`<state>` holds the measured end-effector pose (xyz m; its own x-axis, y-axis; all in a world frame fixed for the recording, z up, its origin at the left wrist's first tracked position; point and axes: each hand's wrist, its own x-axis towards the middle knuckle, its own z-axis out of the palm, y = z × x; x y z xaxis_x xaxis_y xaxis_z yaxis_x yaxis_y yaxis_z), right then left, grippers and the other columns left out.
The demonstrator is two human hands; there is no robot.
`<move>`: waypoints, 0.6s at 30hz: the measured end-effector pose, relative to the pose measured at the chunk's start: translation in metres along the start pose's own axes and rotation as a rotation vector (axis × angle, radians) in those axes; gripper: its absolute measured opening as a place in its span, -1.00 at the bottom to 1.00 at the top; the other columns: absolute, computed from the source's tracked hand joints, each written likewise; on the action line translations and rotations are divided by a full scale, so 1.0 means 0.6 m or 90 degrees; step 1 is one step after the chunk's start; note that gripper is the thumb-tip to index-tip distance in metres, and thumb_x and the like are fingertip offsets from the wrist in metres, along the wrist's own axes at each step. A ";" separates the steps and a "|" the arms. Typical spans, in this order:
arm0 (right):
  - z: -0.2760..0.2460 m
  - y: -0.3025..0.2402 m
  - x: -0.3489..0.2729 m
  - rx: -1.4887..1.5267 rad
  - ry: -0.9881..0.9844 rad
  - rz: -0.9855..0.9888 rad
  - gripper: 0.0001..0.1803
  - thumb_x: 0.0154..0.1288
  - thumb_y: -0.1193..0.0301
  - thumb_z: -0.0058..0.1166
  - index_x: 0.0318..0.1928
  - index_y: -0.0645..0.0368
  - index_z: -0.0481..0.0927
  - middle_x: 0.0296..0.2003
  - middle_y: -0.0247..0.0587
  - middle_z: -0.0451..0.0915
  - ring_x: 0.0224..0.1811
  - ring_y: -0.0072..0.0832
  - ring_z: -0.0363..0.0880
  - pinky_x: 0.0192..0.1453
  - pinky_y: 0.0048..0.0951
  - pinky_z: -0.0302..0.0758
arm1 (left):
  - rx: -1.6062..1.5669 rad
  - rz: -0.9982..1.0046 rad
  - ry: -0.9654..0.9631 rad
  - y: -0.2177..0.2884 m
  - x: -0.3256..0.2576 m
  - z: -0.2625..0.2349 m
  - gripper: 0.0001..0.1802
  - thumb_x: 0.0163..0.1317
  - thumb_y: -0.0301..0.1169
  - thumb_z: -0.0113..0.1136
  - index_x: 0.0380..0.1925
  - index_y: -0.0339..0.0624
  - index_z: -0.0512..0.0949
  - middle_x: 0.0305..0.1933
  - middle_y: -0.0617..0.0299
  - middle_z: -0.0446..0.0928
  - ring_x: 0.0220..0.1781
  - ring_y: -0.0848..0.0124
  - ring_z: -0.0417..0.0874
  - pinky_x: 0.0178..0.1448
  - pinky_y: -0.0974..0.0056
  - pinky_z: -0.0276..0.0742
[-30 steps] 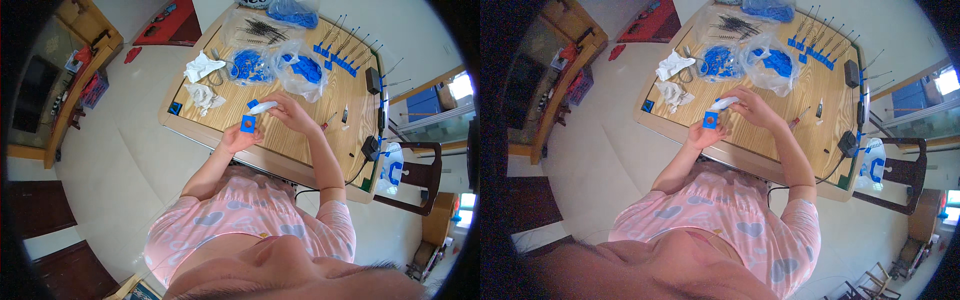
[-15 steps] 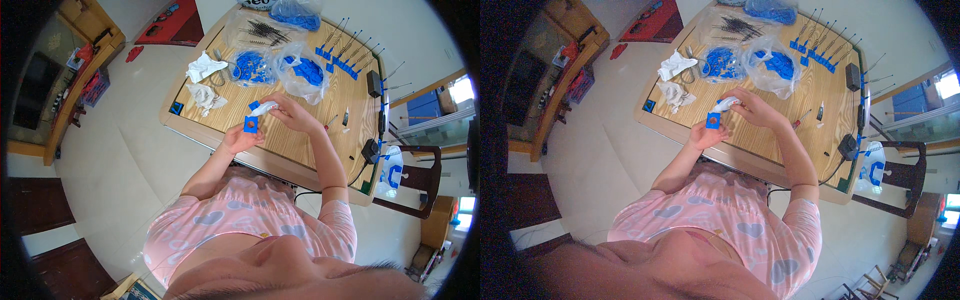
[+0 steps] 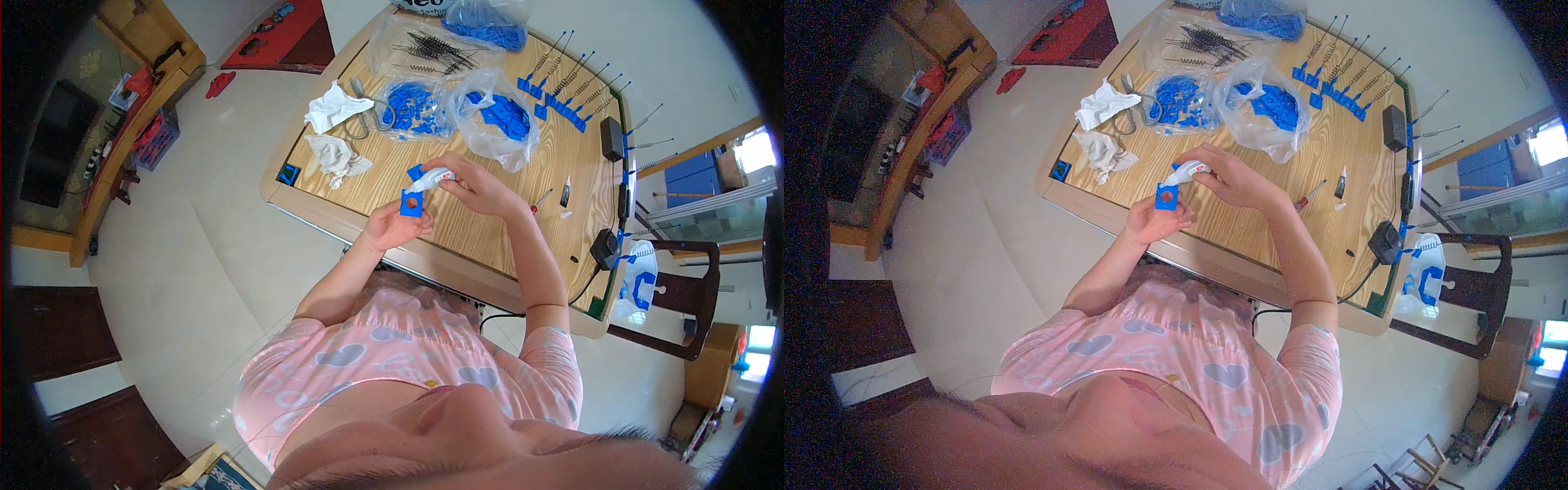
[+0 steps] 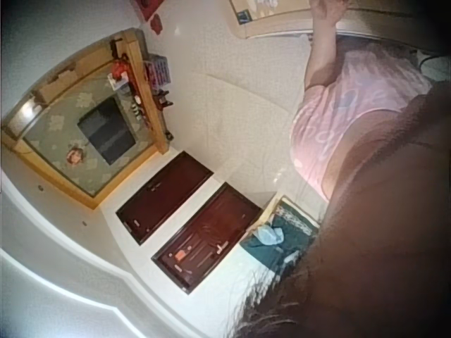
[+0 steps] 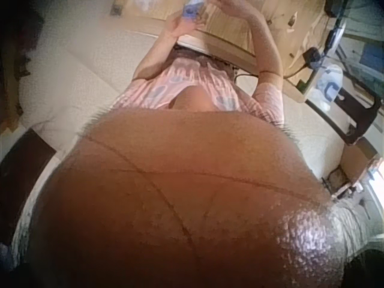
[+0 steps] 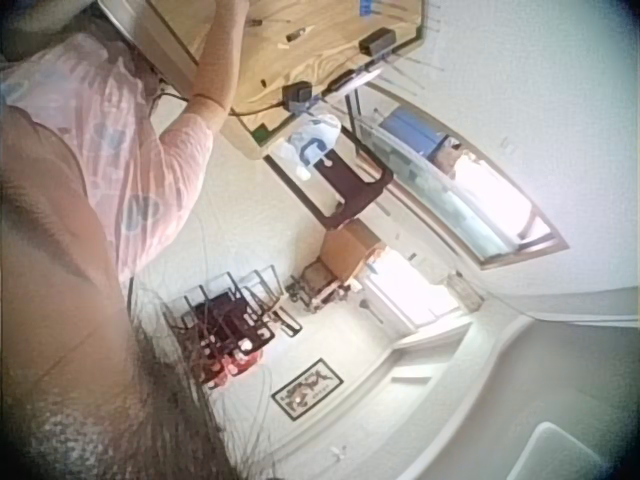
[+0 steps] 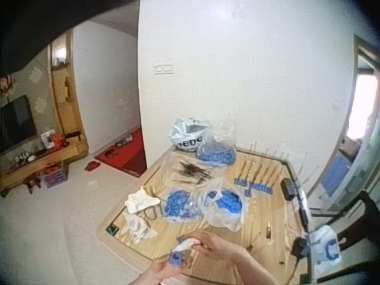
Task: The person attaches a blue plastic piece to a coiled wire rod, applies glue from a tube to blue plastic pieces, and presses the plastic pieces together by hand.
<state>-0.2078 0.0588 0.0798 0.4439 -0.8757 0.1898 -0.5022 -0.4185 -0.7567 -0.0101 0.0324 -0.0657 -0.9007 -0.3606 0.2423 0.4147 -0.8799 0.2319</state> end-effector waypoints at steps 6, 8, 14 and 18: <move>0.002 0.000 0.002 -0.003 0.008 -0.013 -0.68 0.25 0.50 -0.08 0.04 0.12 0.41 -0.13 -0.15 0.46 -0.04 -0.28 0.42 0.04 -0.31 0.34 | -0.002 0.001 -0.050 -0.001 0.004 -0.006 -0.60 0.27 -0.13 -0.12 -0.11 -0.21 0.46 -0.13 -0.06 0.50 -0.03 0.17 0.44 0.12 0.14 0.27; -0.001 -0.005 0.002 0.003 0.004 -0.002 -0.68 0.25 0.51 -0.08 0.04 0.12 0.41 -0.13 -0.15 0.46 -0.04 -0.27 0.42 0.05 -0.31 0.33 | -0.005 0.001 -0.053 0.000 0.004 -0.004 -0.61 0.26 -0.13 -0.11 -0.12 -0.20 0.46 -0.14 -0.05 0.51 -0.05 0.18 0.44 0.10 0.15 0.27; -0.003 -0.008 0.001 0.003 0.002 0.009 -0.68 0.24 0.52 -0.08 0.03 0.13 0.42 -0.12 -0.13 0.46 -0.03 -0.23 0.42 0.06 -0.29 0.33 | 0.016 0.006 0.072 -0.001 0.000 0.004 -0.54 0.16 -0.12 0.00 -0.10 -0.27 0.43 -0.24 0.05 0.51 -0.12 0.21 0.39 0.01 0.18 0.26; -0.002 -0.005 0.001 -0.004 -0.001 0.001 -0.68 0.24 0.52 -0.08 0.03 0.13 0.42 -0.12 -0.13 0.46 -0.03 -0.23 0.42 0.06 -0.29 0.33 | -0.003 0.002 0.038 -0.001 0.000 -0.004 -0.55 0.17 -0.13 0.00 -0.10 -0.28 0.43 -0.23 0.03 0.50 -0.10 0.18 0.39 0.03 0.16 0.26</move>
<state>-0.2067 0.0591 0.0832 0.4442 -0.8759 0.1884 -0.5077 -0.4194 -0.7526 -0.0106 0.0324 -0.0680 -0.9054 -0.3813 0.1867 0.4174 -0.8799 0.2271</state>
